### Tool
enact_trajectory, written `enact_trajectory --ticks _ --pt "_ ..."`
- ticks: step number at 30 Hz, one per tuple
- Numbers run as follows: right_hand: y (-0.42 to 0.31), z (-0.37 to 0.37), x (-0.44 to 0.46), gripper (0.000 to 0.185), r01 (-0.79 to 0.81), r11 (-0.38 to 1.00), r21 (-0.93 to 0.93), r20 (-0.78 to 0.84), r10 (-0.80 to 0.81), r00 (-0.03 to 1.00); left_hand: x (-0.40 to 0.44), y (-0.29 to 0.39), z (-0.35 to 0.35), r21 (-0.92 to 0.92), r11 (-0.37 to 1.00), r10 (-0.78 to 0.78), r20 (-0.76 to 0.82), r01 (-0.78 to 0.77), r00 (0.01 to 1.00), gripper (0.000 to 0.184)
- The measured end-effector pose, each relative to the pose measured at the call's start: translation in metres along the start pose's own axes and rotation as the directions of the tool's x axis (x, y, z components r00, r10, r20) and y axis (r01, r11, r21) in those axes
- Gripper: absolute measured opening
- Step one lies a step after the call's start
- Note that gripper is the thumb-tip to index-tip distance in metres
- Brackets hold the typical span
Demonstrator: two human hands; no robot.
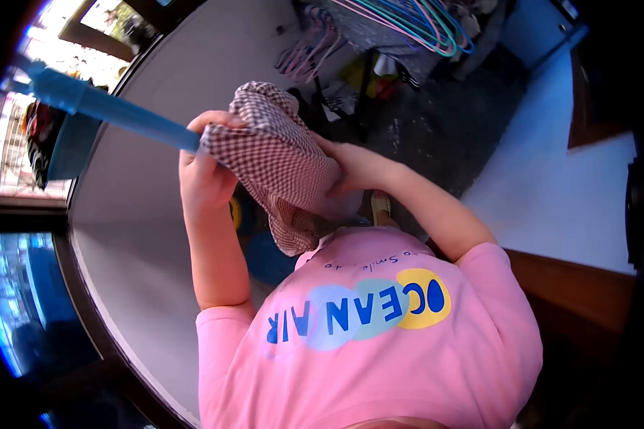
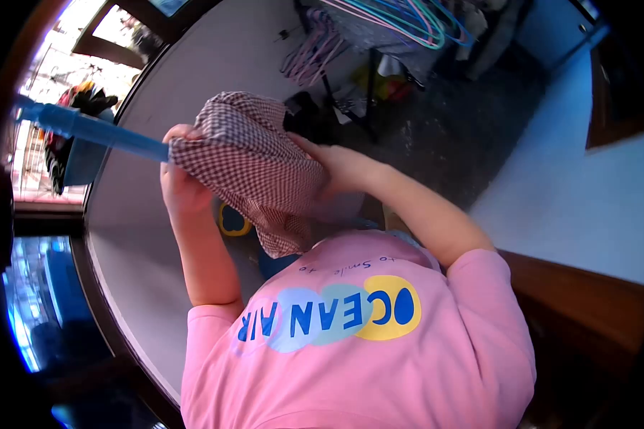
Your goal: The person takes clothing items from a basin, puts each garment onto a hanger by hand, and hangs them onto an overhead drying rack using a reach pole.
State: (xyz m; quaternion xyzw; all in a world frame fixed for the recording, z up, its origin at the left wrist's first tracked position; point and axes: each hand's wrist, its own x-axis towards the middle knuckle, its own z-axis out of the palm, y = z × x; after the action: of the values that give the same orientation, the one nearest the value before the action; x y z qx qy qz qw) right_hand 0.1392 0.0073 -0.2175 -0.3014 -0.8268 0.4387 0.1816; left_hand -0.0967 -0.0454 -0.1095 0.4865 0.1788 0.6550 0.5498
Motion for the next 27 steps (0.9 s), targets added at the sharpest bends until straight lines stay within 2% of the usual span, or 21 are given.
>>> enact_trajectory --ticks 1,2,3,4,5,6,7,8,9,11,12,13,14,15,16,17,19,21,22,25,27 --pt "-0.002 0.009 -0.014 0.069 -0.191 0.974 0.12 0.068 0.184 0.981 0.003 -0.002 0.0 -0.029 0.999 0.016 0.064 -0.014 0.998 0.024" --pt "0.038 0.031 -0.026 0.057 -0.193 0.977 0.095 -0.006 0.194 0.981 0.005 -0.004 -0.002 0.027 0.999 0.023 0.022 -0.023 0.999 0.03" --pt "0.077 0.049 -0.045 0.046 -0.201 0.977 0.066 -0.08 0.206 0.975 0.007 -0.004 0.0 0.065 0.998 -0.006 -0.039 0.009 0.999 0.026" --pt "0.076 0.043 -0.072 0.046 -0.239 0.968 0.074 -0.129 0.247 0.96 0.01 -0.005 0.005 0.048 0.997 -0.06 -0.116 0.066 0.991 0.023" --pt "0.063 0.036 -0.102 0.036 -0.265 0.876 0.402 -0.244 0.382 0.891 0.011 -0.008 0.01 0.024 0.992 -0.116 -0.187 0.123 0.975 0.022" --pt "0.051 0.032 -0.134 0.029 -0.189 0.709 0.679 -0.329 0.524 0.786 0.012 -0.018 0.008 0.034 0.99 -0.132 -0.107 0.136 0.986 0.025" --pt "0.048 0.034 -0.159 0.029 -0.178 0.716 0.675 -0.397 0.556 0.73 0.016 -0.03 0.003 0.043 0.989 -0.141 -0.016 0.141 0.99 0.031" --pt "0.047 0.043 -0.183 0.028 0.003 0.59 0.807 -0.492 0.671 0.555 0.019 -0.035 0.004 -0.029 0.989 -0.14 0.139 0.145 0.98 0.037" --pt "0.045 0.052 -0.216 0.027 0.241 0.475 0.846 -0.533 0.767 0.358 0.014 -0.042 0.008 -0.015 0.989 -0.145 0.107 0.147 0.984 0.034" --pt "0.052 0.074 -0.265 0.031 0.35 0.367 0.862 -0.399 0.917 0.019 0.015 -0.048 0.027 0.028 0.973 -0.232 0.129 0.23 0.964 0.013" --pt "0.063 0.097 -0.302 0.033 0.339 0.432 0.835 -0.432 0.898 -0.082 0.012 -0.053 0.039 0.01 0.971 -0.233 0.219 0.237 0.947 0.011" --pt "0.071 0.119 -0.33 0.036 0.324 0.482 0.814 -0.451 0.876 -0.171 0.008 -0.058 0.04 0.068 0.97 -0.244 0.205 0.235 0.948 0.01" --pt "0.04 0.126 -0.351 0.038 0.432 0.419 0.799 -0.391 0.907 -0.158 0.005 -0.062 0.046 0.122 0.963 -0.263 0.219 0.241 0.94 0.009" --pt "0.02 0.139 -0.382 0.037 0.603 0.218 0.768 -0.209 0.974 -0.085 -0.006 -0.064 0.058 0.147 0.953 -0.282 0.101 0.267 0.954 0.008" --pt "0.026 0.169 -0.415 0.032 0.61 0.145 0.779 -0.159 0.987 -0.031 -0.015 -0.067 0.081 0.168 0.942 -0.307 0.088 0.29 0.948 0.009" --pt "0.037 0.192 -0.444 0.027 0.602 0.063 0.796 -0.1 0.995 0.028 -0.012 -0.076 0.092 0.202 0.931 -0.337 0.158 0.304 0.928 0.008" --pt "0.032 0.226 -0.479 0.02 0.685 0.027 0.728 0.005 0.999 -0.045 -0.004 -0.096 0.108 0.232 0.921 -0.373 0.281 0.314 0.884 0.007" --pt "0.059 0.276 -0.527 0.023 0.894 0.115 0.432 0.155 0.968 -0.199 -0.001 -0.117 0.136 0.319 0.89 -0.403 0.22 0.325 0.888 0.005" --pt "0.042 0.316 -0.547 0.024 0.914 0.162 0.372 0.214 0.943 -0.254 -0.024 -0.097 0.141 0.342 0.879 -0.42 0.231 0.331 0.878 0.005" --pt "0.022 0.382 -0.606 0.028 0.9 0.354 0.254 0.318 0.848 -0.424 -0.027 -0.105 0.181 0.359 0.881 -0.42 0.3 0.307 0.856 0.006" --pt "0.014 0.408 -0.646 0.031 0.852 0.467 0.238 0.35 0.777 -0.524 -0.03 -0.112 0.207 0.414 0.862 -0.421 0.264 0.292 0.868 0.007"
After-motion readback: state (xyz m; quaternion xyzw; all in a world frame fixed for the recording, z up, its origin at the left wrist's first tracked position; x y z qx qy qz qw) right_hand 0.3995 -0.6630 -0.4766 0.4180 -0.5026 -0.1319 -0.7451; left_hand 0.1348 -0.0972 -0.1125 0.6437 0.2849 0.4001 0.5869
